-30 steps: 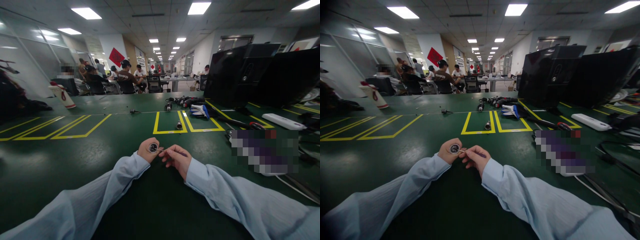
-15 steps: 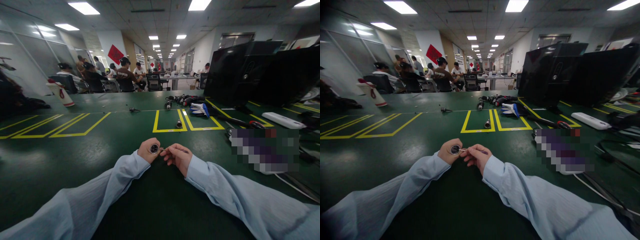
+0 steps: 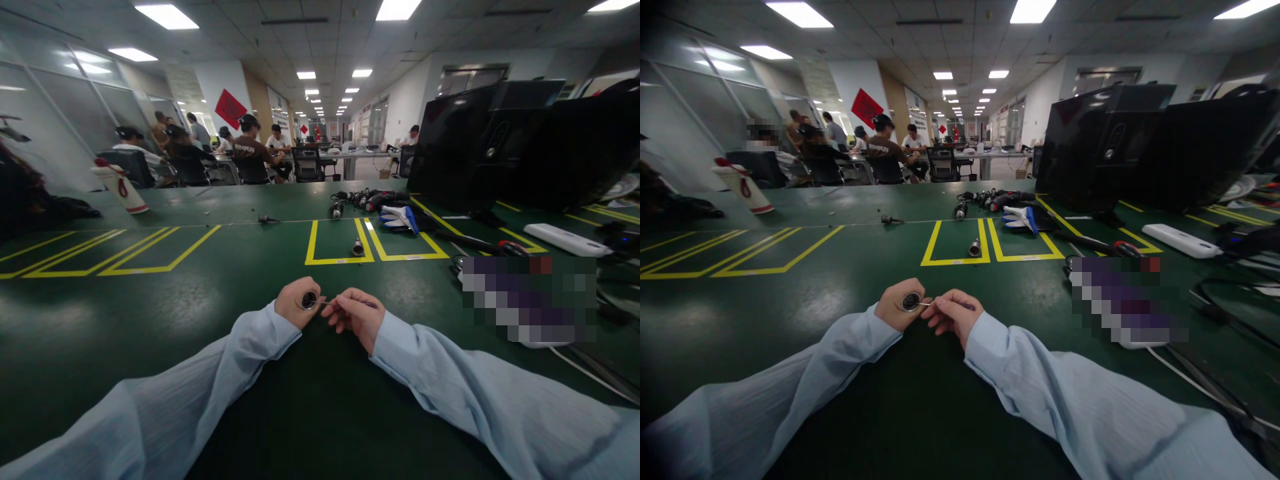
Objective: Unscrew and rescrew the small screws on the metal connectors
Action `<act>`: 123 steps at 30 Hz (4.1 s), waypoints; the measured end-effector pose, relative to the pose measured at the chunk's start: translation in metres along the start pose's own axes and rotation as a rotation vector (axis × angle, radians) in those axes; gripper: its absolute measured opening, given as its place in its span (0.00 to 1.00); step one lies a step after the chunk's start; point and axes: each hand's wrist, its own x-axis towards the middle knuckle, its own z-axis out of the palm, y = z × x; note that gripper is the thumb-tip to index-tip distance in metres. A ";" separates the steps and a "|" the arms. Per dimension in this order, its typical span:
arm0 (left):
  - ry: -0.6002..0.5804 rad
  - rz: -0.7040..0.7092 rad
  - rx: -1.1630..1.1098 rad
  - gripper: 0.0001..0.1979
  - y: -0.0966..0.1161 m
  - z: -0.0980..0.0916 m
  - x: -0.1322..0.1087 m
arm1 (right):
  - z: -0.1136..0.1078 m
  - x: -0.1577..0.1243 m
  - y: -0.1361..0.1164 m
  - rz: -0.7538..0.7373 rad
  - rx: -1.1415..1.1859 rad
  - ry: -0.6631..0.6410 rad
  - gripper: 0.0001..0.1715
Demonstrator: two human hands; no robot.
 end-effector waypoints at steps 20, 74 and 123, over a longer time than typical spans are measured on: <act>-0.012 -0.013 -0.056 0.09 0.003 -0.001 0.000 | 0.000 0.001 -0.001 0.010 0.024 -0.027 0.14; 0.032 -0.030 -0.056 0.09 -0.001 0.002 0.000 | -0.005 0.001 -0.003 -0.028 -0.009 -0.010 0.12; -0.081 0.036 0.114 0.06 -0.002 0.002 -0.001 | -0.005 -0.003 0.001 -0.097 -0.218 0.005 0.13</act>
